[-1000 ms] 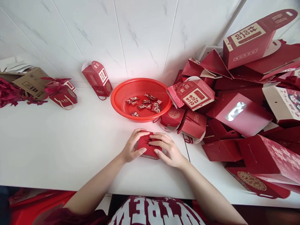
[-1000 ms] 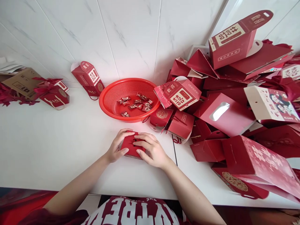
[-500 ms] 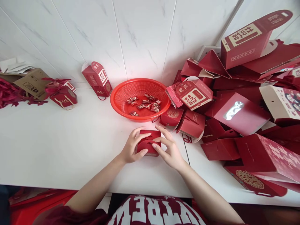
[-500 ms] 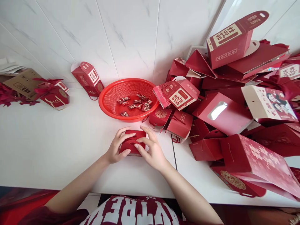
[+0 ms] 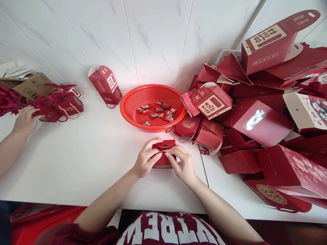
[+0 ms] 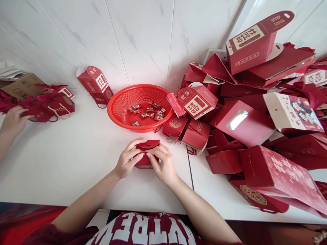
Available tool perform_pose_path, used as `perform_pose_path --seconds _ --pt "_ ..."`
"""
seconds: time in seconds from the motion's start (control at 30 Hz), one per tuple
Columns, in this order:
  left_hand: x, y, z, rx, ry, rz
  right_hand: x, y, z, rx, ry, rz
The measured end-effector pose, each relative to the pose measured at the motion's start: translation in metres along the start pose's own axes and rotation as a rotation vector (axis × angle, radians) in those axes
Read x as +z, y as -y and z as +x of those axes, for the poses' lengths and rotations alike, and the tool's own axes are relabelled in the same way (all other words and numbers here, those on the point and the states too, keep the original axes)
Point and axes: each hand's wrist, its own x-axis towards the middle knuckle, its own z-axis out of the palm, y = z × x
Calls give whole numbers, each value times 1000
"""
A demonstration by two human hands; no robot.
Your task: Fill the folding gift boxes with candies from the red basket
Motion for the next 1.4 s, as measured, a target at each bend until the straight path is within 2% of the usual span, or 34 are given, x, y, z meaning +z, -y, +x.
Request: perform_pose_path --seconds 0.17,0.3,0.5,0.63,0.83,1.07,1.23,1.4 --pt "-1 6 -2 31 19 42 0 -2 -3 -71 18 -44" --pt "-1 8 -3 53 -4 65 -4 -2 -3 -62 29 -35" --pt "2 3 0 36 -37 86 -2 1 0 -17 -24 -33" --pt "2 3 0 14 -38 93 -2 -1 0 -48 14 -50" --pt "0 10 -5 14 -52 38 -6 -7 -2 -45 -109 -136" --pt "-6 22 -6 131 85 95 -9 -15 0 85 14 -97" --pt "-18 23 -5 117 195 51 -10 -23 1 158 90 19" --pt "-28 20 -5 23 287 92 -9 -25 1 178 99 91"
